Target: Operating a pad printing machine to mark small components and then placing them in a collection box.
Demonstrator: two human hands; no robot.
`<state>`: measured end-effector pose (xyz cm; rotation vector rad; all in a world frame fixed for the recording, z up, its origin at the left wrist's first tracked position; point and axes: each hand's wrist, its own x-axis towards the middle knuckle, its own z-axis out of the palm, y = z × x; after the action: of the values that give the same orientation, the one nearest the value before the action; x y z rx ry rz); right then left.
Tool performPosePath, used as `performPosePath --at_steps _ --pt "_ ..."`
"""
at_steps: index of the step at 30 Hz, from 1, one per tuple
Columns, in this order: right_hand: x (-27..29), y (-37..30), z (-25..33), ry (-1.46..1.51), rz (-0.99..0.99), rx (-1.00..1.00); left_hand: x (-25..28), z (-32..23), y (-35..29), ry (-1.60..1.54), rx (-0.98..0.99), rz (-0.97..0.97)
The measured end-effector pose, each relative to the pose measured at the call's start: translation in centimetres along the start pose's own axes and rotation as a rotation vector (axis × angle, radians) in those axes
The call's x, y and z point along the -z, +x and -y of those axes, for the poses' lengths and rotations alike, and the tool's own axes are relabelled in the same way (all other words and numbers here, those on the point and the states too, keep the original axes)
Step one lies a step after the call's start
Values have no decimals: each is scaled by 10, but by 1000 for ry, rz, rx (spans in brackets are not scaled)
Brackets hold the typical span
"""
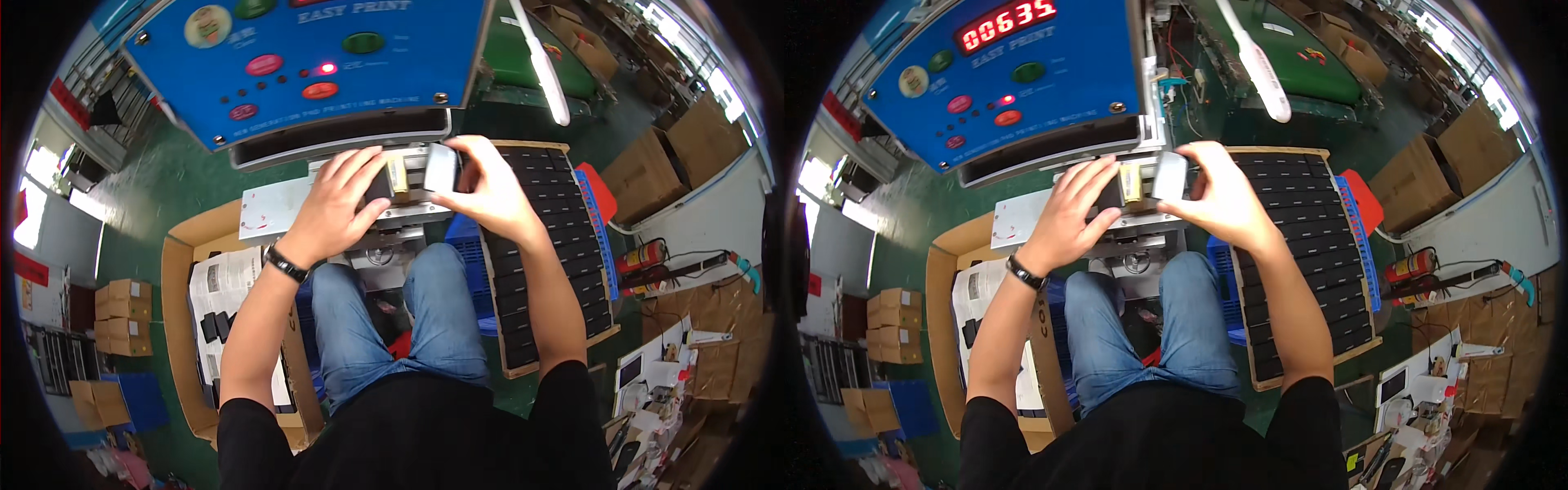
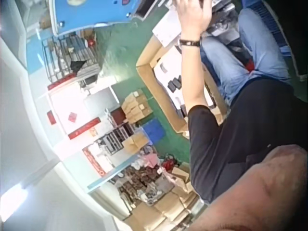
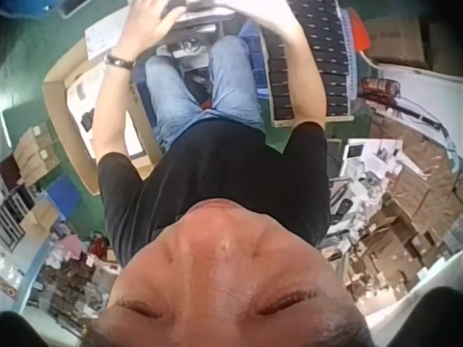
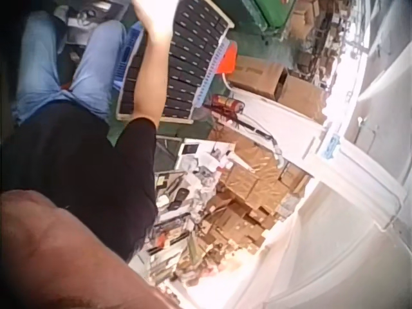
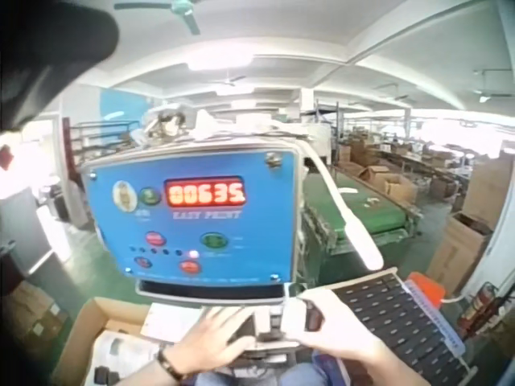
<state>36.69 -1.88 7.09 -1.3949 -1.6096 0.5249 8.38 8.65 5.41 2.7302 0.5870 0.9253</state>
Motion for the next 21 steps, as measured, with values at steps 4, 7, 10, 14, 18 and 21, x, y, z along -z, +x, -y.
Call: performPosePath --at_steps 4,7,10,14,18,21 --pt "56 -92 -38 -38 -181 -269 -32 6 21 89 -28 143" --pt "106 -167 -92 -177 -367 -474 -38 3 17 95 -27 231" --pt "151 -259 -128 -436 -561 -703 -29 -11 4 56 38 266" --pt "204 -329 -169 -798 -679 -879 -21 -26 -25 -27 27 260" --pt "203 -352 -193 -777 -619 -987 -13 -40 -77 -122 -5 62" --pt "196 -346 -201 -754 -560 -997 4 -28 -135 22 130 -175"
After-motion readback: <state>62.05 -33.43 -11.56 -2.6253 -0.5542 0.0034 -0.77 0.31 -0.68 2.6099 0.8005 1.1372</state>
